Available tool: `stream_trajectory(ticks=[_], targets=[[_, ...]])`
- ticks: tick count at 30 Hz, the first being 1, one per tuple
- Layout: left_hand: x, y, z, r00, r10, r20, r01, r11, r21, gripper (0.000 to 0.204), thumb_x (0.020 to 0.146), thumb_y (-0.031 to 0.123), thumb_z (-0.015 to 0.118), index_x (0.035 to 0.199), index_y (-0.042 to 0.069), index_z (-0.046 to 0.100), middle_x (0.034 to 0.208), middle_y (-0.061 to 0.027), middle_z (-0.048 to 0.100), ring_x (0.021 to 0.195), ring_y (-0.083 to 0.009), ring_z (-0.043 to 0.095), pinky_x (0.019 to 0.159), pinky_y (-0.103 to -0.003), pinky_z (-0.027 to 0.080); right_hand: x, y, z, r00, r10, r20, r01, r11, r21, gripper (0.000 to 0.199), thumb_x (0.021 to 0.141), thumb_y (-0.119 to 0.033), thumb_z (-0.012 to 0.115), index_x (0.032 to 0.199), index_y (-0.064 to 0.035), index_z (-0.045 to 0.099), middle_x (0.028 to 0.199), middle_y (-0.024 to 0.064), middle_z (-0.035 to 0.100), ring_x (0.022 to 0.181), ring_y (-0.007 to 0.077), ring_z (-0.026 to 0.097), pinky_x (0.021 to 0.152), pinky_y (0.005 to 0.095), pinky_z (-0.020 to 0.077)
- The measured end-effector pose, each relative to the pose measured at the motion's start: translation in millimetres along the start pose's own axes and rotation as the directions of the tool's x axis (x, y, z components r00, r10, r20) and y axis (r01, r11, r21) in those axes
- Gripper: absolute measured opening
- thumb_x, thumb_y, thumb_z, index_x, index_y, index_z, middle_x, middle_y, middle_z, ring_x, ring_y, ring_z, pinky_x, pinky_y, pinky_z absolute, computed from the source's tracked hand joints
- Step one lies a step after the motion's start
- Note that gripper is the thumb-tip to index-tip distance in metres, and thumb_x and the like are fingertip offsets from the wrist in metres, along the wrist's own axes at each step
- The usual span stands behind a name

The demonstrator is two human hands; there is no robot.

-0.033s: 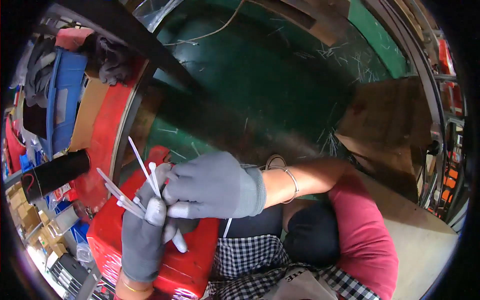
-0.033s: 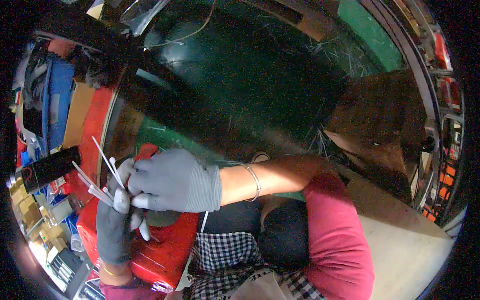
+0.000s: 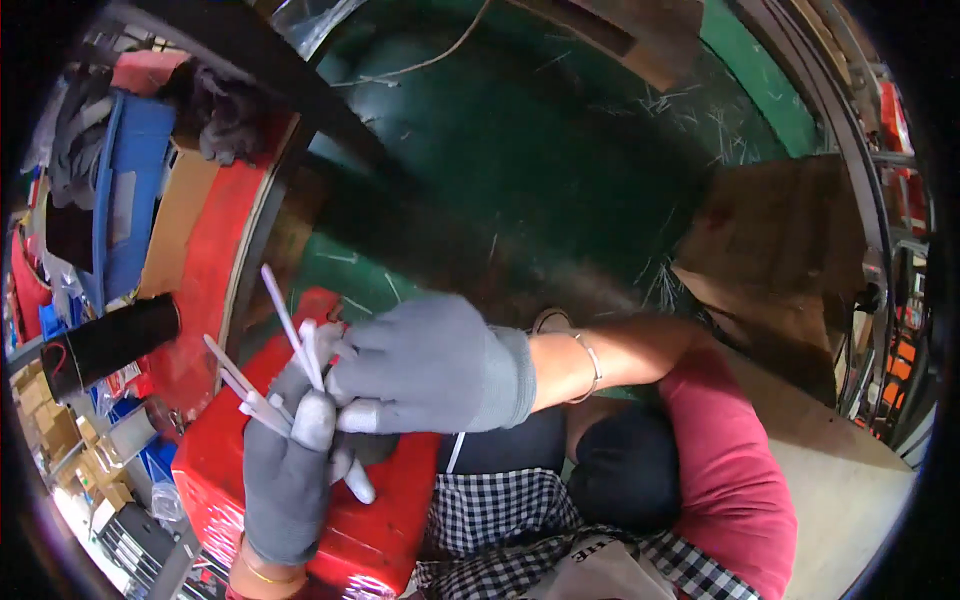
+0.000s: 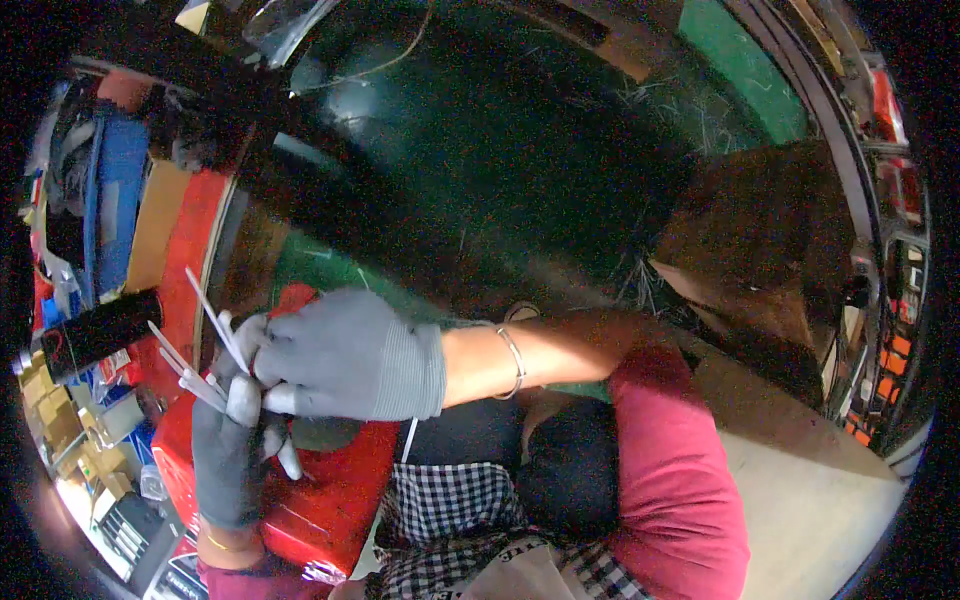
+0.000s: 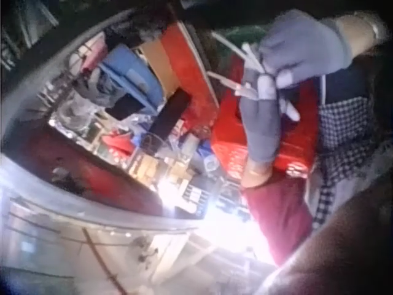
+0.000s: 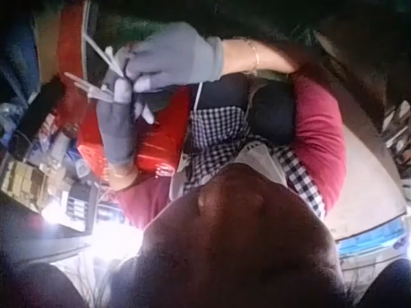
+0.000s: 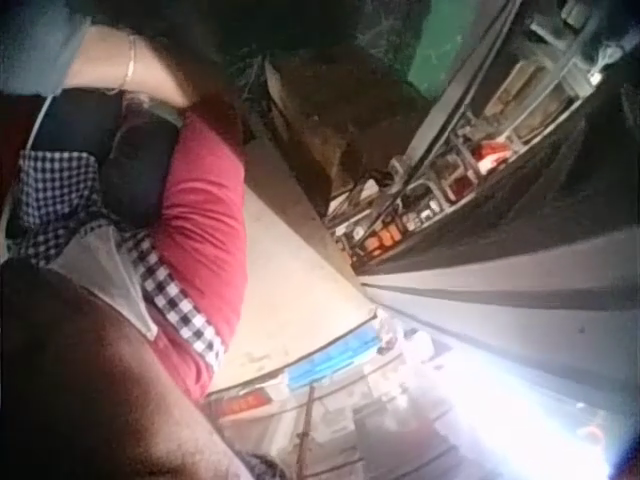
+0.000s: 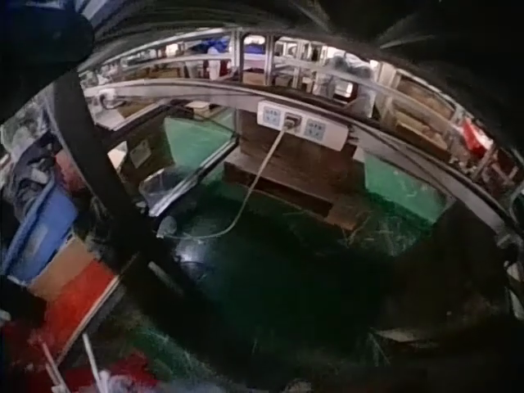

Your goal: Assembling, sorting, and bagging electrical wiring harnesses and components at a factory workstation.

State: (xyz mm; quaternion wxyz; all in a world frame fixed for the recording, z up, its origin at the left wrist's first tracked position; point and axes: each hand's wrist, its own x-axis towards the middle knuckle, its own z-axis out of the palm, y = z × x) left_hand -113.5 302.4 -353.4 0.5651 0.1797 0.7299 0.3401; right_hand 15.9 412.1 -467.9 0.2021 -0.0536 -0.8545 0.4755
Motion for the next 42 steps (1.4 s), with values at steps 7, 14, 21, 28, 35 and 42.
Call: stream_trajectory(ticks=[7,14,21,28,35,42], targets=[[6.9,-7.4,-9.7,0.975,0.146,-0.167,-0.153,0.988,-0.035,0.043,0.110,0.034,0.044,0.131,-0.002,0.055,0.057,0.0011,0.045,0.038,-0.0092,0.041,0.038,-0.023,0.032,8.5,91.8,-33.3,0.941,0.154,-0.300,0.022,0.860,0.510,0.031,0.093,-0.034,0.074,0.110,-0.0080,0.073,0.093,0.0053,0.071,0.081,0.0142,0.067,0.068,0.0337,0.0512],[10.2,1.5,-8.3,0.905,0.151,-0.398,-0.251,0.944,-0.212,0.040,0.112,0.039,0.040,0.123,0.003,0.053,0.058,0.0032,0.037,0.035,-0.0084,0.031,0.034,-0.023,0.030,-36.3,202.4,20.5,0.931,0.364,-0.036,-0.365,0.918,-0.155,0.029,0.098,-0.030,0.065,0.112,-0.0057,0.073,0.095,0.0075,0.073,0.083,0.0196,0.069,0.077,0.0373,0.0551],[13.8,4.1,-15.7,0.924,0.134,-0.359,-0.268,0.896,-0.353,0.040,0.112,0.040,0.039,0.122,0.002,0.050,0.058,-0.0016,0.046,0.035,-0.0103,0.033,0.032,-0.024,0.031,-0.7,264.1,184.2,0.757,0.454,0.470,-0.370,0.891,-0.264,0.024,0.100,-0.031,0.056,0.114,-0.0175,0.071,0.110,0.0117,0.070,0.100,0.0298,0.068,0.085,0.0469,0.0546],[12.0,7.0,-24.5,0.978,0.026,-0.206,-0.110,0.906,-0.409,0.046,0.110,0.045,0.043,0.123,0.001,0.050,0.065,-0.0085,0.059,0.037,-0.0127,0.040,0.036,-0.027,0.035,-5.9,290.8,268.1,0.859,0.209,0.467,0.148,0.772,-0.618,0.025,0.099,-0.028,0.052,0.108,-0.0162,0.072,0.104,0.0110,0.067,0.106,0.0331,0.064,0.079,0.0455,0.0522],[15.7,11.1,-26.1,0.987,0.040,-0.154,-0.100,0.909,-0.405,0.046,0.109,0.041,0.043,0.124,-0.002,0.050,0.072,-0.0126,0.065,0.039,-0.0149,0.047,0.037,-0.027,0.038,-16.9,303.2,258.6,0.732,0.488,0.476,-0.193,0.818,-0.541,0.030,0.103,-0.029,0.049,0.103,-0.0104,0.072,0.095,0.0143,0.069,0.091,0.0301,0.066,0.077,0.0440,0.0522],[30.4,-13.4,-39.0,0.984,0.068,-0.163,-0.133,0.892,-0.433,0.043,0.106,0.044,0.051,0.125,0.005,0.052,0.097,-0.0133,0.074,0.044,-0.0070,0.041,0.037,-0.023,0.036,-9.1,234.3,115.4,0.870,0.427,0.246,-0.411,0.904,-0.116,0.017,0.100,-0.017,0.054,0.097,-0.0046,0.066,0.093,0.0195,0.068,0.085,0.0331,0.065,0.077,0.0438,0.0516]])
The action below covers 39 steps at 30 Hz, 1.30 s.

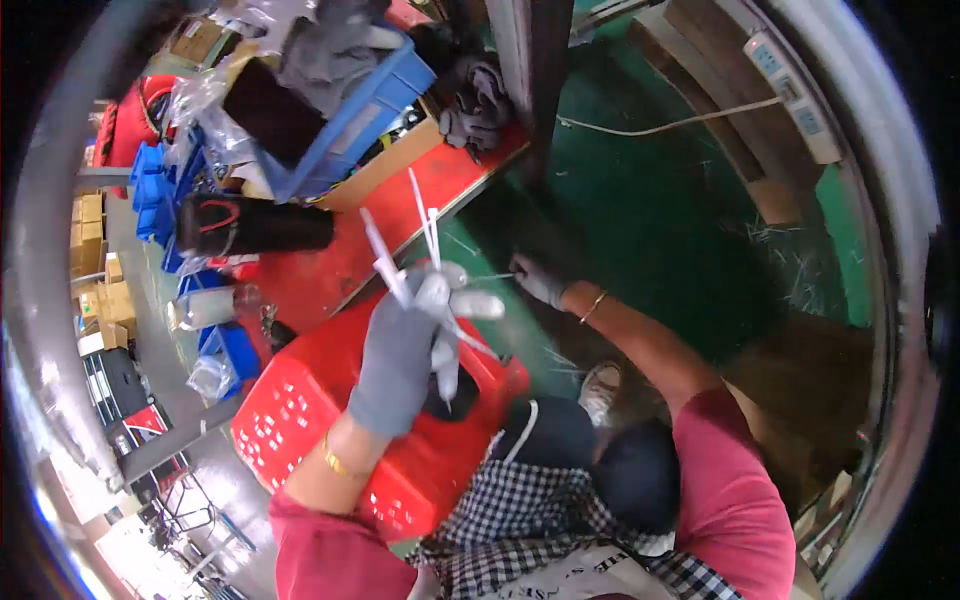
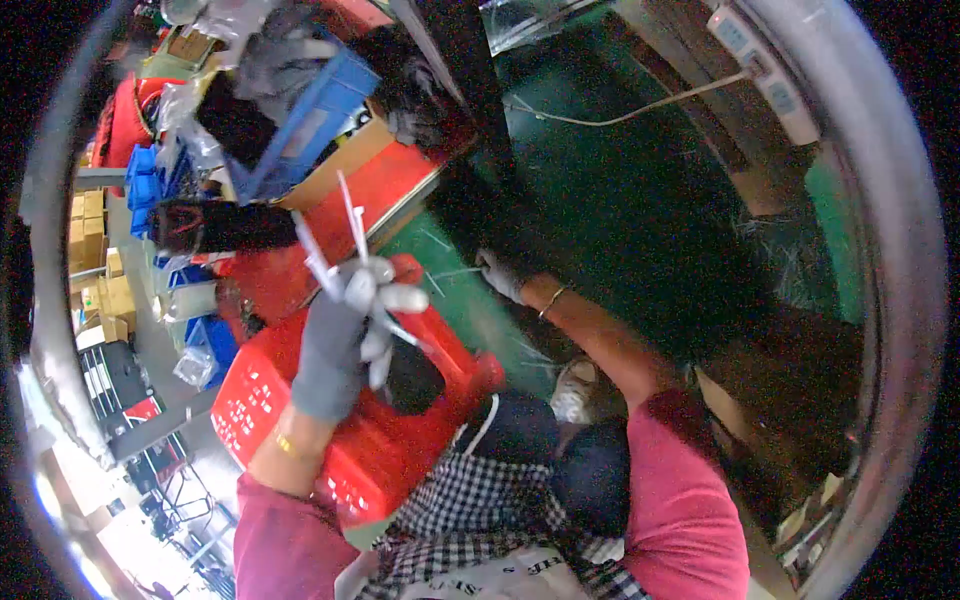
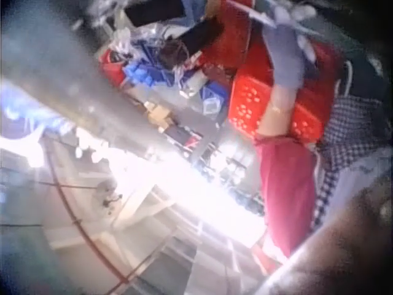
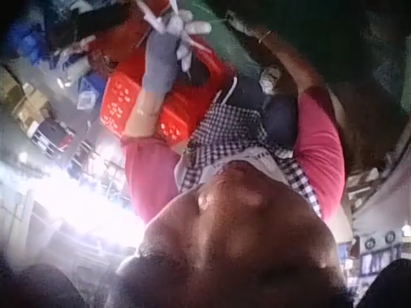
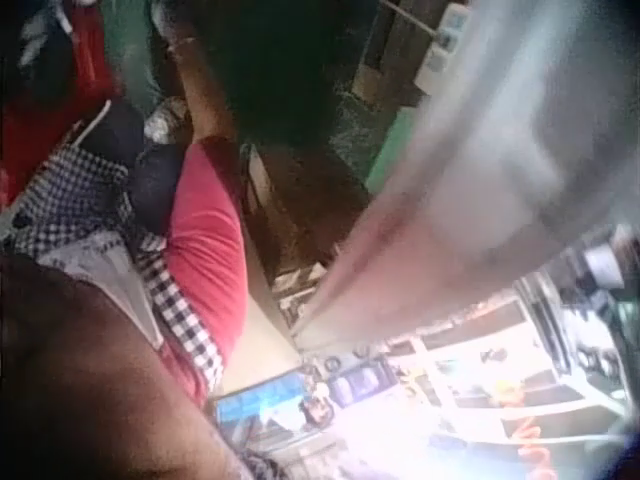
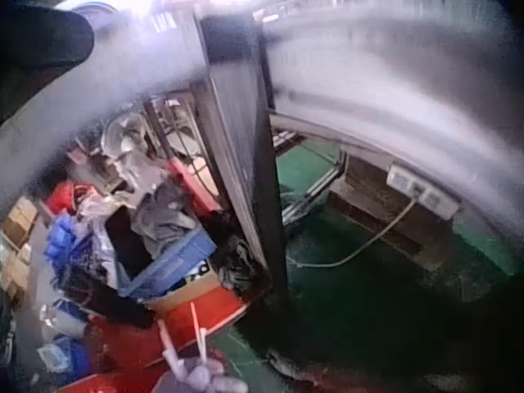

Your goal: Assembling, sorting, and bagging electrical wiring harnesses and components at a factory workstation.

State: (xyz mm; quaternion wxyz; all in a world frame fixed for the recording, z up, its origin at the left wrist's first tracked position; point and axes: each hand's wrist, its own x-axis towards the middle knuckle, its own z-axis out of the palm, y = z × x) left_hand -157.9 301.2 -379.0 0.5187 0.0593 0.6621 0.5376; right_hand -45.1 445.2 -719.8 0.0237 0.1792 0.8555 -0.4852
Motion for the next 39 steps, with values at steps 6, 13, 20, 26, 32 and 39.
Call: stream_trajectory(ticks=[6,13,20,26,32,39], targets=[[31.5,-30.8,-3.2,0.956,0.234,0.175,-0.281,0.900,0.334,0.030,0.106,0.028,0.051,0.119,0.006,0.064,0.107,-0.0099,0.073,0.070,-0.0112,0.058,0.064,-0.026,0.049,-77.2,-144.8,-146.9,0.998,-0.031,0.060,0.026,0.996,0.084,0.016,0.098,-0.015,0.057,0.095,-0.0005,0.064,0.100,0.0226,0.068,0.093,0.0413,0.064,0.086,0.0449,0.0519],[-77.3,-2.7,61.9,0.967,0.060,0.248,-0.151,0.918,0.366,0.033,0.107,0.035,0.050,0.119,0.008,0.066,0.083,-0.0021,0.066,0.061,-0.0125,0.057,0.055,-0.028,0.047,-172.6,-307.3,-261.5,0.994,0.092,0.050,-0.084,0.984,-0.156,0.020,0.096,-0.023,0.057,0.102,-0.0095,0.070,0.100,0.0169,0.069,0.098,0.0385,0.067,0.088,0.0461,0.0535],[-180.0,108.0,68.9,0.899,-0.156,0.408,0.031,0.955,0.295,0.034,0.106,0.036,0.051,0.120,0.008,0.065,0.079,0.0012,0.060,0.057,-0.0070,0.052,0.051,-0.023,0.044,-218.5,-438.4,-316.3,0.983,0.183,0.011,-0.183,0.974,0.138,0.016,0.095,-0.018,0.063,0.103,-0.0068,0.070,0.093,0.0165,0.068,0.090,0.0372,0.068,0.083,0.0429,0.0536],[-259.7,217.2,55.2,0.977,-0.069,0.201,0.062,0.997,0.042,0.034,0.106,0.036,0.052,0.116,0.007,0.067,0.083,-0.0009,0.064,0.071,-0.0095,0.058,0.064,-0.027,0.048,-220.4,-515.1,-378.3,0.990,0.127,-0.069,-0.109,0.969,0.222,0.024,0.097,-0.018,0.065,0.115,-0.0022,0.069,0.108,0.0190,0.072,0.107,0.0339,0.069,0.105,0.0393,0.0484],[-279.1,277.6,7.0,0.995,0.102,0.002,-0.097,0.954,-0.283,0.035,0.108,0.037,0.051,0.124,0.006,0.059,0.096,-0.0063,0.073,0.050,-0.0036,0.047,0.041,-0.020,0.039,-212.9,-527.3,-401.3,0.997,0.068,0.025,-0.068,0.997,-0.021,0.021,0.097,-0.020,0.066,0.111,-0.0060,0.071,0.108,0.0178,0.073,0.112,0.0359,0.068,0.107,0.0409,0.0487],[-259.8,333.9,-51.0,0.991,0.133,-0.009,-0.130,0.946,-0.298,0.033,0.107,0.032,0.054,0.125,0.005,0.060,0.099,-0.0115,0.076,0.051,-0.0037,0.047,0.042,-0.021,0.038,-204.4,-555.3,-368.2,0.993,0.086,0.082,-0.088,0.996,0.016,0.024,0.098,-0.018,0.062,0.115,-0.0030,0.069,0.098,0.0156,0.073,0.098,0.0309,0.071,0.094,0.0408,0.0528]])
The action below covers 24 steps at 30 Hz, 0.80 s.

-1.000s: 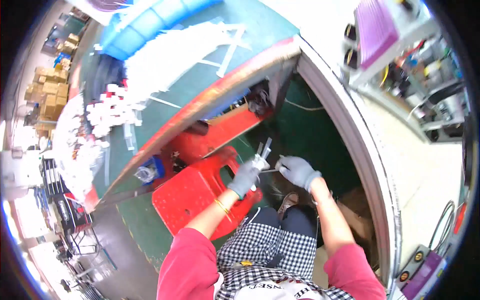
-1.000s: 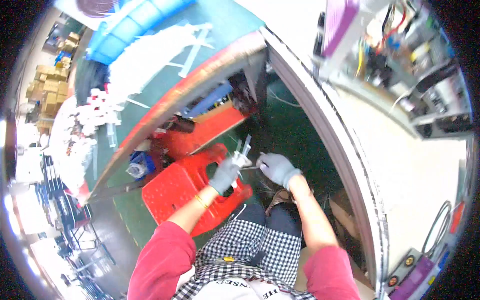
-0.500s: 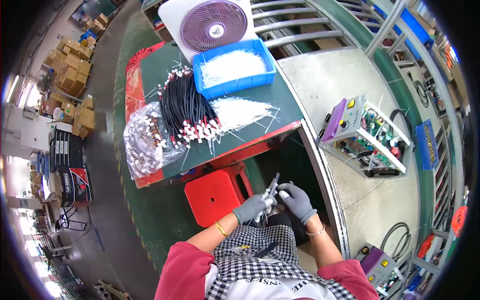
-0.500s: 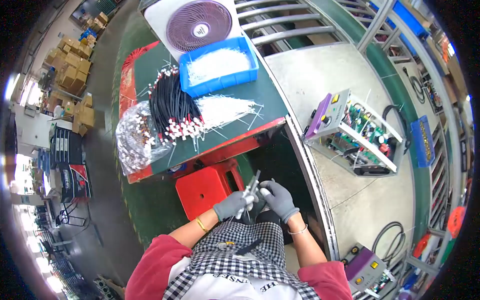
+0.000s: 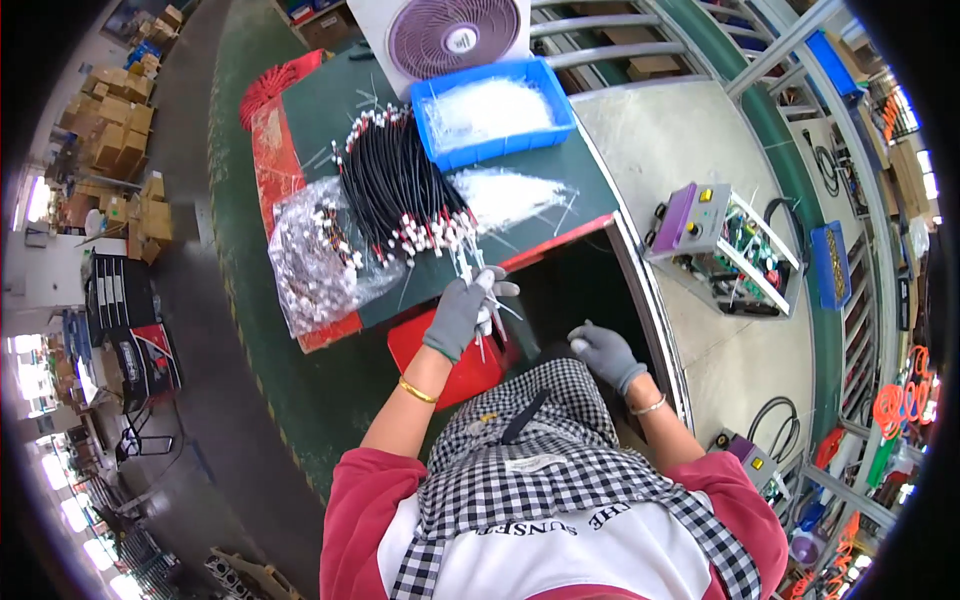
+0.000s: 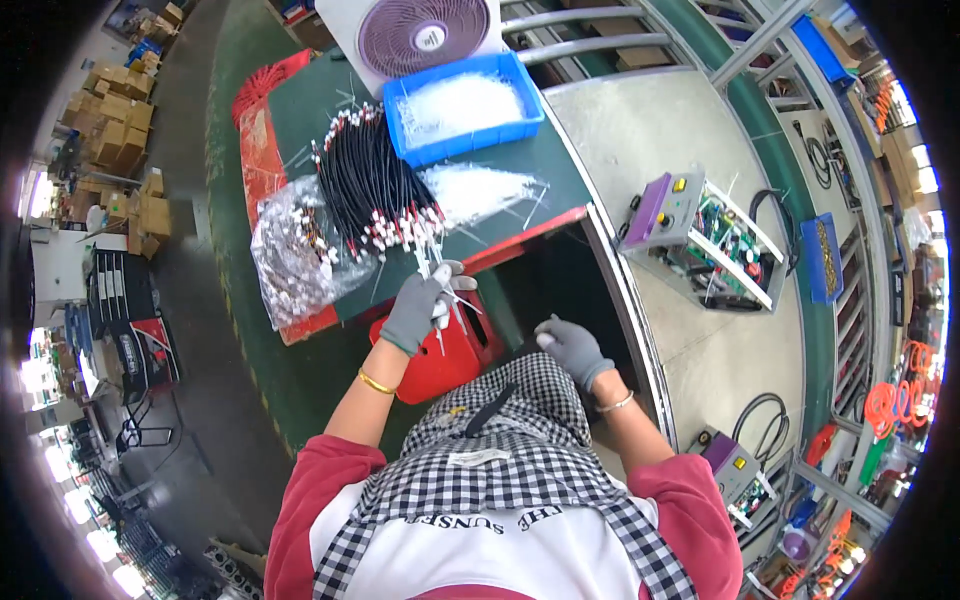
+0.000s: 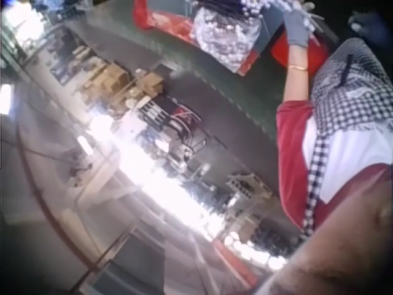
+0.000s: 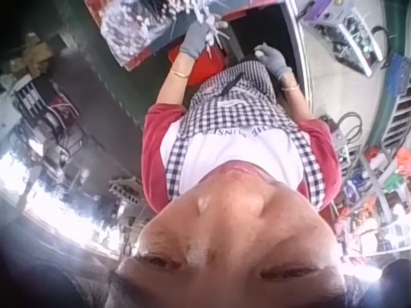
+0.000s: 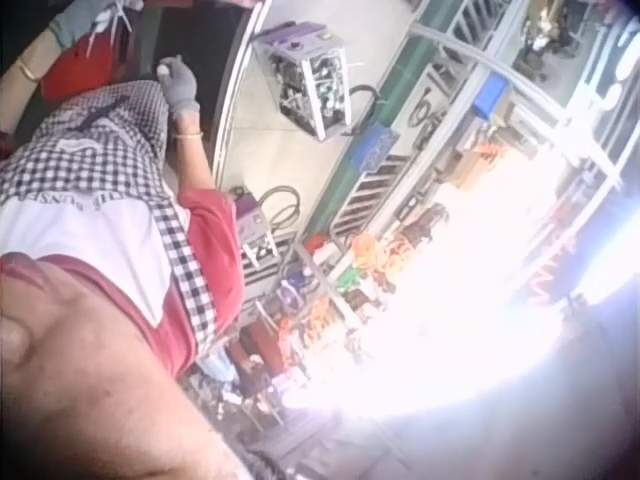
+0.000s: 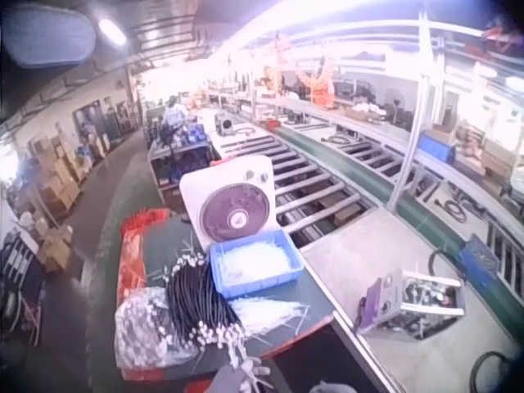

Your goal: Assembling, sorting, and bagging electrical wiring harnesses and components at a factory workstation.

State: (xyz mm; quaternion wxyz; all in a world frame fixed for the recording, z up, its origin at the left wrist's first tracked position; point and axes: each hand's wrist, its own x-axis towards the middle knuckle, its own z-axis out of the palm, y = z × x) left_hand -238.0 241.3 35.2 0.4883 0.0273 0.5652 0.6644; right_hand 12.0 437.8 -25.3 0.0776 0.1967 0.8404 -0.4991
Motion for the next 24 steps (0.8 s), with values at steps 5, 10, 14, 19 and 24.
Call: stream_trajectory(ticks=[5,10,14,19,24], targets=[[80.9,92.8,3.2,0.913,0.397,-0.094,-0.265,0.753,0.602,0.034,0.104,0.034,0.055,0.118,0.005,0.066,0.085,-0.0077,0.076,0.068,-0.0184,0.067,0.063,-0.035,0.053,41.5,1.1,-12.1,0.994,0.054,0.092,-0.051,0.998,-0.035,0.023,0.097,-0.023,0.063,0.111,-0.0068,0.072,0.107,0.0176,0.073,0.110,0.0356,0.068,0.101,0.0416,0.0515],[212.5,153.5,17.9,0.739,0.671,0.059,-0.197,0.132,0.971,0.038,0.097,0.029,0.062,0.129,0.008,0.061,0.107,-0.0173,0.073,0.100,-0.0356,0.071,0.082,-0.048,0.054,112.5,17.4,-55.4,0.984,0.038,0.173,-0.025,0.997,-0.074,0.023,0.097,-0.022,0.064,0.111,-0.0064,0.072,0.106,0.0172,0.073,0.106,0.0352,0.069,0.097,0.0413,0.0527],[287.6,164.7,21.5,0.870,0.480,0.110,-0.092,-0.062,0.994,0.061,0.091,0.035,0.069,0.146,0.015,0.050,0.140,-0.0176,0.058,0.112,-0.0375,0.067,0.091,-0.050,0.052,165.9,8.9,-95.3,0.992,-0.021,0.121,0.017,0.999,0.037,0.022,0.098,-0.022,0.062,0.110,-0.0060,0.070,0.104,0.0167,0.071,0.100,0.0351,0.068,0.089,0.0409,0.0530],[299.4,156.8,12.6,0.955,0.296,0.010,0.081,-0.295,0.952,0.082,0.084,0.050,0.076,0.153,0.020,0.043,0.144,-0.0145,0.054,0.123,-0.0333,0.060,0.103,-0.049,0.045,221.5,-17.4,-127.3,0.999,-0.022,0.023,0.020,0.994,0.105,0.022,0.099,-0.019,0.062,0.114,-0.0049,0.069,0.107,0.0163,0.072,0.101,0.0332,0.069,0.090,0.0392,0.0529],[327.5,153.6,0.3,0.965,0.244,0.094,0.071,-0.592,0.803,0.086,0.083,0.056,0.075,0.154,0.022,0.042,0.148,-0.0142,0.050,0.127,-0.0301,0.057,0.104,-0.047,0.043,243.9,-22.8,-132.0,0.997,-0.053,0.050,0.044,0.987,0.157,0.024,0.098,-0.017,0.064,0.117,-0.0046,0.070,0.112,0.0168,0.072,0.106,0.0325,0.069,0.094,0.0383,0.0527]])
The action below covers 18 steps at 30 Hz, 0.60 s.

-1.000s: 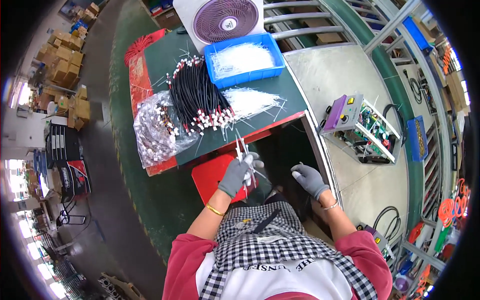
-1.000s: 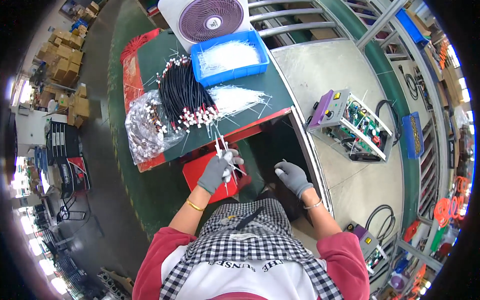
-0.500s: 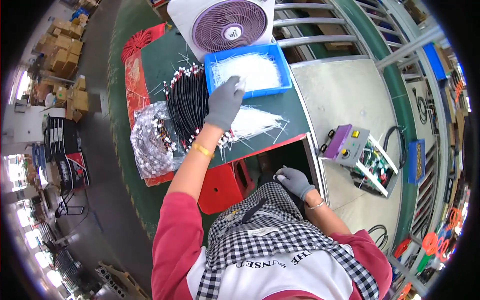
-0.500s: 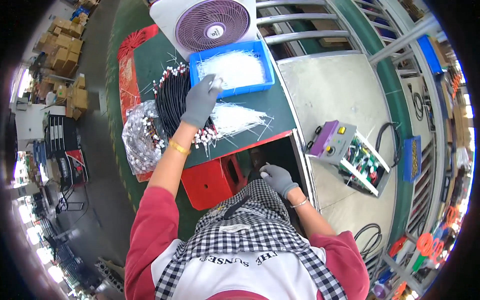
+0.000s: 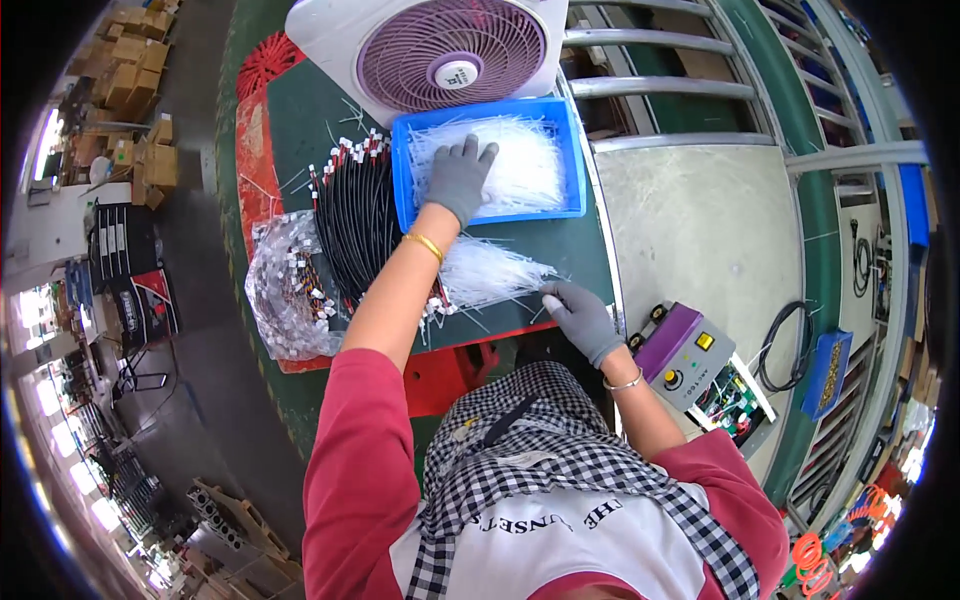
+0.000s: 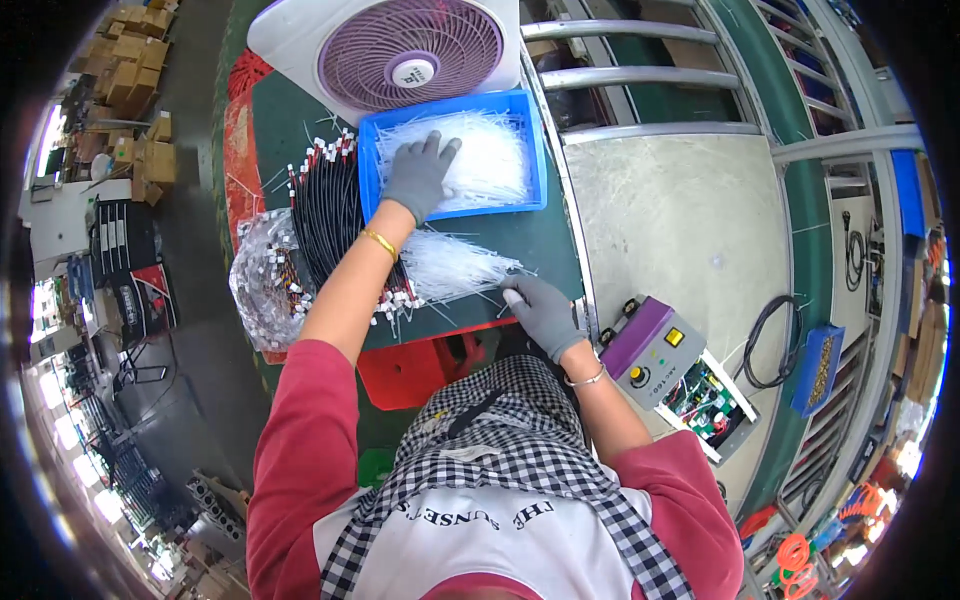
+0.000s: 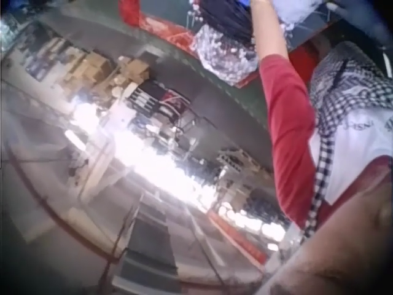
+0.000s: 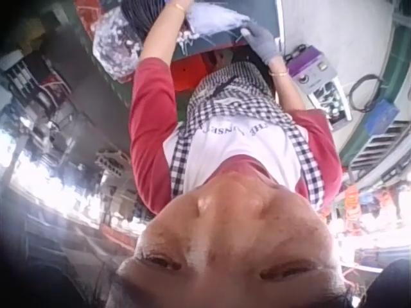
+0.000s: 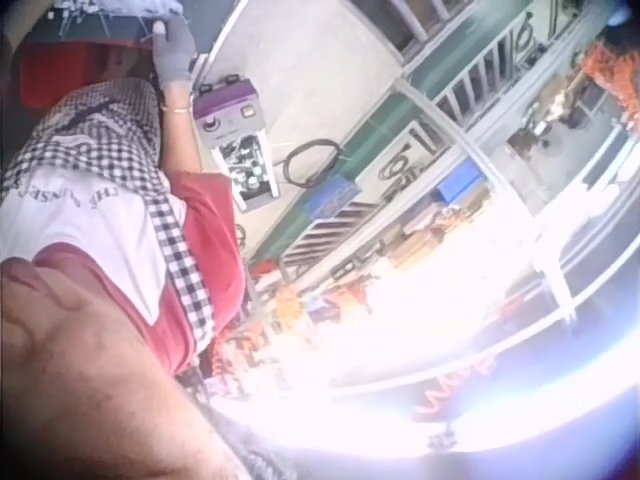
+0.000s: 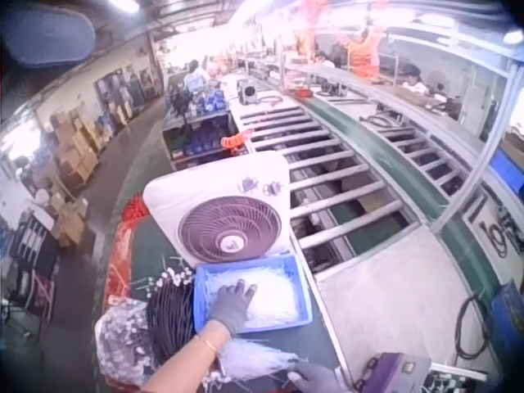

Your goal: Assembling, sorting, and bagging electrical wiring harnesses and components at a factory workstation.

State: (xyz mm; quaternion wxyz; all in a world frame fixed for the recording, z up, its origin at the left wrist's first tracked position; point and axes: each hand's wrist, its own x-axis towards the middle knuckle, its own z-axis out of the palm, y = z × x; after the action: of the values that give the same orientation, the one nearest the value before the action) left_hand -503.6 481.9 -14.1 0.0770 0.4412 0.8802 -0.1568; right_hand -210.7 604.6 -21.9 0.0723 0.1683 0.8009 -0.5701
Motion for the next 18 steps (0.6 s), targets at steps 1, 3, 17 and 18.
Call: stream_trajectory(ticks=[1,3,17,18], targets=[[11.9,-8.7,0.3,0.999,0.014,0.032,-0.013,1.000,-0.007,0.084,0.083,0.051,0.076,0.154,0.023,0.042,0.148,-0.0133,0.051,0.128,-0.0277,0.056,0.102,-0.045,0.045,1.9,2.7,-0.6,1.000,0.027,0.004,-0.027,0.999,-0.024,0.023,0.098,-0.017,0.064,0.117,-0.0044,0.070,0.112,0.0170,0.072,0.106,0.0326,0.069,0.094,0.0385,0.0528],[30.2,-19.4,-3.1,0.999,0.030,0.028,-0.030,1.000,-0.003,0.083,0.083,0.046,0.078,0.154,0.023,0.042,0.148,-0.0126,0.051,0.129,-0.0274,0.056,0.101,-0.045,0.046,4.9,8.7,-2.7,1.000,0.015,0.008,-0.014,0.999,-0.037,0.023,0.099,-0.016,0.063,0.117,-0.0040,0.070,0.112,0.0176,0.072,0.106,0.0327,0.069,0.094,0.0389,0.0528],[-17.8,-4.3,-14.0,0.879,-0.082,-0.470,-0.171,0.866,-0.471,0.048,0.089,0.017,0.066,0.137,0.021,0.062,0.137,-0.0082,0.063,0.118,-0.0284,0.063,0.103,-0.044,0.047,55.8,0.0,-15.7,0.883,0.157,-0.442,-0.018,0.952,0.304,0.030,0.100,-0.014,0.061,0.126,0.0022,0.062,0.108,0.0094,0.069,0.098,0.0163,0.064,0.090,0.0308,0.0509],[-22.4,-9.6,-12.7,0.847,-0.148,-0.511,-0.170,0.835,-0.523,0.045,0.089,0.015,0.065,0.134,0.020,0.064,0.132,-0.0085,0.066,0.116,-0.0292,0.064,0.103,-0.044,0.048,61.2,1.4,-16.7,0.878,0.138,-0.459,0.000,0.958,0.287,0.030,0.100,-0.014,0.061,0.126,0.0022,0.062,0.107,0.0092,0.069,0.098,0.0161,0.064,0.090,0.0307,0.0509]])
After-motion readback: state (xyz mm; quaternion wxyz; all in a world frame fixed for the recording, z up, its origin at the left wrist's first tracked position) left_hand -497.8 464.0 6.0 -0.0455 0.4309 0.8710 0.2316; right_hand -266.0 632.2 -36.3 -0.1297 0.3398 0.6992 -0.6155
